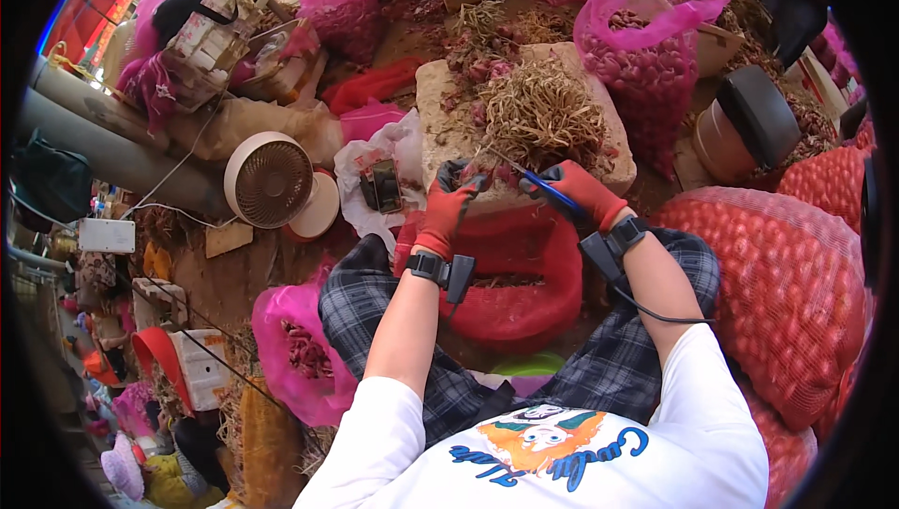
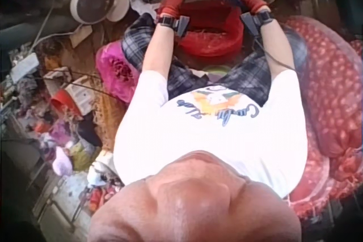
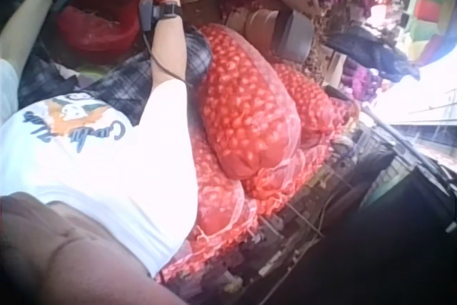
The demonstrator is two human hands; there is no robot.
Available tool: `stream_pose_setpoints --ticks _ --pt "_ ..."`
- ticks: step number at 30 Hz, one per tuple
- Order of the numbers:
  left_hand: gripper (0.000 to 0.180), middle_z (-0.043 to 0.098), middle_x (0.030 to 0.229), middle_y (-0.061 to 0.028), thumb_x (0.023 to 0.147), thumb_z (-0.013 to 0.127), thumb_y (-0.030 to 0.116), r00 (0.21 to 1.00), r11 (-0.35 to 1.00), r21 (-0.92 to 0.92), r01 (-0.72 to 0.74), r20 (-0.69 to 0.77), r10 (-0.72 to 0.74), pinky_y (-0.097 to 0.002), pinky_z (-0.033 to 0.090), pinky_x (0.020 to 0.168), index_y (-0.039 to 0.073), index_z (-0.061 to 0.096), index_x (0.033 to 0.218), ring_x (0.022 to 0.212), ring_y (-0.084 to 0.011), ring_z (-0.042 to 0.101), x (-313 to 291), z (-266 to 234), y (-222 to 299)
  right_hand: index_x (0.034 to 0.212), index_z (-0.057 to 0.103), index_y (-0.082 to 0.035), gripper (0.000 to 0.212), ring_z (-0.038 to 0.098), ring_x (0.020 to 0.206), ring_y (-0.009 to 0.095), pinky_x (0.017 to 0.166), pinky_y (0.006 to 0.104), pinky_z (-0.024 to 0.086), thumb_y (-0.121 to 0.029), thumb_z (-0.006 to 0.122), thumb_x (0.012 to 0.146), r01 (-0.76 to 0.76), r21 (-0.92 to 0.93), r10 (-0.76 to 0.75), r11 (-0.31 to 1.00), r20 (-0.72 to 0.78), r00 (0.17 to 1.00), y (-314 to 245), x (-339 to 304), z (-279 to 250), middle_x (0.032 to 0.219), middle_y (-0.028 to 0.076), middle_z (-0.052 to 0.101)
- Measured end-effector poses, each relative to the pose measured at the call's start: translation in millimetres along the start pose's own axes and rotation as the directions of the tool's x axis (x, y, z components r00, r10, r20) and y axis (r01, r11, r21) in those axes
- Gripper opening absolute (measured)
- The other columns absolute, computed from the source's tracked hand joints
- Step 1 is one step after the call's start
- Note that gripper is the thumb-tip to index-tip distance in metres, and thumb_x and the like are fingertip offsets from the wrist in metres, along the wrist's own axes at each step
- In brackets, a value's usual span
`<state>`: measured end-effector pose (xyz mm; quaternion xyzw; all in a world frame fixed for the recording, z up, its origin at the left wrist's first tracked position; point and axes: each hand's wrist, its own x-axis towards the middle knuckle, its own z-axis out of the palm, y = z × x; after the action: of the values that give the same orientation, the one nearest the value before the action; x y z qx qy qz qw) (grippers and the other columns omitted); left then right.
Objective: The recorder uses scissors to trim the roots and stems from shallots before placing them in a mesh bag.
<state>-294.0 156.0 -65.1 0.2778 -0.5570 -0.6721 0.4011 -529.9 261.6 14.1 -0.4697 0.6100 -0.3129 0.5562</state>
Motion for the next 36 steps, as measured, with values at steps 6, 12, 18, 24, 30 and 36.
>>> stream_pose_setpoints --ticks 6,12,18,24,30,36 --pt "0.036 0.056 0.120 -0.0153 0.091 0.050 0.013 0.996 0.978 -0.209 -0.025 0.078 0.043 -0.0299 0.043 0.094 -0.001 0.043 0.124 0.105 -0.0179 0.057 -7 -8 -15 0.082 0.065 -0.005 0.035 0.044 0.045 0.005 0.041 0.0220 0.033 -0.040 0.064 0.083 -0.029 0.073 0.033 0.997 -0.051 0.998 -10 -24 10 0.056 -0.003 0.049" --pt "0.040 0.057 0.117 -0.0144 0.089 0.051 0.011 0.979 0.930 0.324 -0.175 0.154 0.131 -0.0305 0.042 0.095 -0.004 0.041 0.124 0.110 -0.0197 0.053 -1 -3 -8 0.089 0.065 -0.004 0.041 0.046 0.044 0.007 0.041 0.0226 0.035 -0.044 0.060 0.084 -0.172 0.183 0.158 0.968 0.086 0.984 9 -15 8 0.058 -0.001 0.050" --pt "0.042 0.056 0.112 -0.0097 0.079 0.056 -0.003 0.997 1.000 0.011 -0.026 -0.073 0.027 -0.0260 0.043 0.091 -0.004 0.046 0.120 0.102 -0.0161 0.054 -6 9 4 0.086 0.064 -0.002 0.047 0.048 0.042 0.009 0.041 0.0234 0.037 -0.049 0.060 0.082 -0.117 0.209 0.109 0.971 0.051 0.993 10 7 14 0.057 0.002 0.053" --pt "0.044 0.056 0.109 -0.0065 0.077 0.056 -0.011 0.996 0.999 0.035 -0.037 -0.085 0.039 -0.0253 0.047 0.083 0.000 0.048 0.119 0.092 -0.0144 0.057 -5 19 10 0.096 0.065 -0.004 0.033 0.048 0.045 0.006 0.041 0.0215 0.036 -0.034 0.060 0.086 -0.137 0.133 0.135 0.982 0.024 0.991 11 14 11 0.064 0.000 0.058" --pt "0.022 0.058 0.108 -0.0112 0.090 0.055 0.011 0.984 0.811 -0.576 0.106 -0.057 -0.170 -0.0348 0.047 0.092 0.002 0.049 0.110 0.102 -0.0204 0.058 0 1 -11 0.086 0.066 -0.005 0.033 0.044 0.045 0.005 0.041 0.0223 0.032 -0.038 0.064 0.083 -0.069 0.074 0.071 0.995 -0.017 0.997 -4 -7 9 0.061 -0.001 0.055" --pt "0.017 0.060 0.104 -0.0097 0.092 0.053 0.014 0.921 0.668 -0.696 0.263 -0.026 -0.390 -0.0337 0.050 0.084 0.004 0.052 0.105 0.095 -0.0241 0.060 6 16 13 0.084 0.066 -0.009 0.032 0.040 0.047 0.003 0.042 0.0216 0.030 -0.041 0.062 0.084 -0.047 0.065 0.043 0.997 0.061 0.997 17 -32 -4 0.057 -0.006 0.048"
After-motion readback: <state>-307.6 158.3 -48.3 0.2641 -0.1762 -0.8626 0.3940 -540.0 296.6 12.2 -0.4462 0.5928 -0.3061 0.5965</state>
